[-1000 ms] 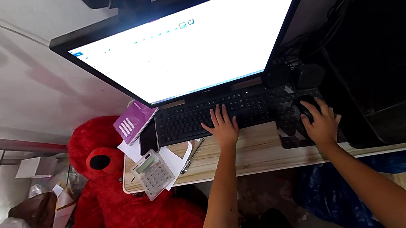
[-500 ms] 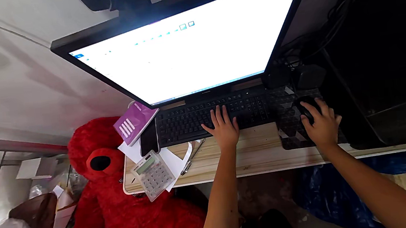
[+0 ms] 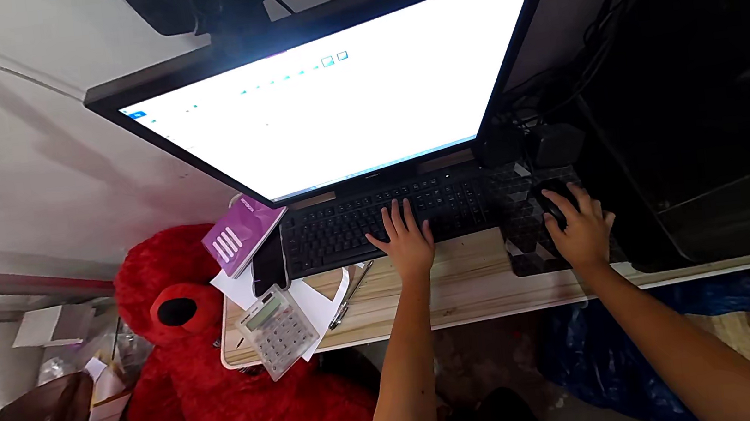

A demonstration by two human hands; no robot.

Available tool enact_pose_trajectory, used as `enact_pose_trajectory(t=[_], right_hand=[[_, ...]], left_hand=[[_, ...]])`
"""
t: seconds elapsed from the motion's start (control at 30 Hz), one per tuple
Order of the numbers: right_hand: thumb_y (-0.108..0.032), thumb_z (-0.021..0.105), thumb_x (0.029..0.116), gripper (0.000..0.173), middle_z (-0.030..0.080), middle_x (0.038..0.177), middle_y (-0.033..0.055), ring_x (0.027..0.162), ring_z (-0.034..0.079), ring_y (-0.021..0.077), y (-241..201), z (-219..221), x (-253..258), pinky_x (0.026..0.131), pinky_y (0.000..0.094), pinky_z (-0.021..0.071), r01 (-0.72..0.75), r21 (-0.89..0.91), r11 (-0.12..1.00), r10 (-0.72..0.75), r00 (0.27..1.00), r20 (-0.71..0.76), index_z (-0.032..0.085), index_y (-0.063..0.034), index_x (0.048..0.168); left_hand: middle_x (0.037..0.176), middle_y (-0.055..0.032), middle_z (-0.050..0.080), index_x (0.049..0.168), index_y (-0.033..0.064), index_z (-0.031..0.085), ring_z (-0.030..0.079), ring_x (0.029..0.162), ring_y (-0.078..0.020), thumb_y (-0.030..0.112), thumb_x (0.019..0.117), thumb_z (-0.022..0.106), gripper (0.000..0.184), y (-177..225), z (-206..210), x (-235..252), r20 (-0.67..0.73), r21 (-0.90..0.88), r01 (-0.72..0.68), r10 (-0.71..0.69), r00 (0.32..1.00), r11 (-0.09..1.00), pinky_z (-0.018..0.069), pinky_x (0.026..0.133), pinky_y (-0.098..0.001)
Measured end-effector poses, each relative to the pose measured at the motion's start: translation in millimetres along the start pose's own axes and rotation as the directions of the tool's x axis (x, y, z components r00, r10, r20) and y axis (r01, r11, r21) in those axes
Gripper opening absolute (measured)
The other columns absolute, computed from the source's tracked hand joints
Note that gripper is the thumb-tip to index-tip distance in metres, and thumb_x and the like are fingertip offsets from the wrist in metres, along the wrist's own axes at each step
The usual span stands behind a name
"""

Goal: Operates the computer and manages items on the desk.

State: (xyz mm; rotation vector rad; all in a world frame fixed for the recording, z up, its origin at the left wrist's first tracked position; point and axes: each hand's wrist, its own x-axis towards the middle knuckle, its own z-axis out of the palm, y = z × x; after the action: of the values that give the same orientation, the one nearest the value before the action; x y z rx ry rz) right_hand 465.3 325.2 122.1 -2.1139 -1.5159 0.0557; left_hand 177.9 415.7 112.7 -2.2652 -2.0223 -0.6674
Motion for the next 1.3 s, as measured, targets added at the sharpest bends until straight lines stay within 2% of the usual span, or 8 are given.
enact_pose_trajectory(t=[1.3], right_hand=[[-0.026,0.058,0.1021,0.042,0.044,0.158,0.0193,0.131,0.049,0.0522,-1.2,-1.1,0.2,0.097,0.0747,0.0332,-0.011,-0.009,1.0,0.011,1.0,0.019,0.061,-0.0254,0.144]], left_hand=[[0.162,-0.0115,0.039,0.156,0.0156,0.044,0.031,0.151,-0.0409,0.037,0.1045,0.046,0.056,-0.5,-1.7,0.2,-0.007,-0.025,-0.013,0.013,1.0,1.0,0.0125,0.109,-0.0819]])
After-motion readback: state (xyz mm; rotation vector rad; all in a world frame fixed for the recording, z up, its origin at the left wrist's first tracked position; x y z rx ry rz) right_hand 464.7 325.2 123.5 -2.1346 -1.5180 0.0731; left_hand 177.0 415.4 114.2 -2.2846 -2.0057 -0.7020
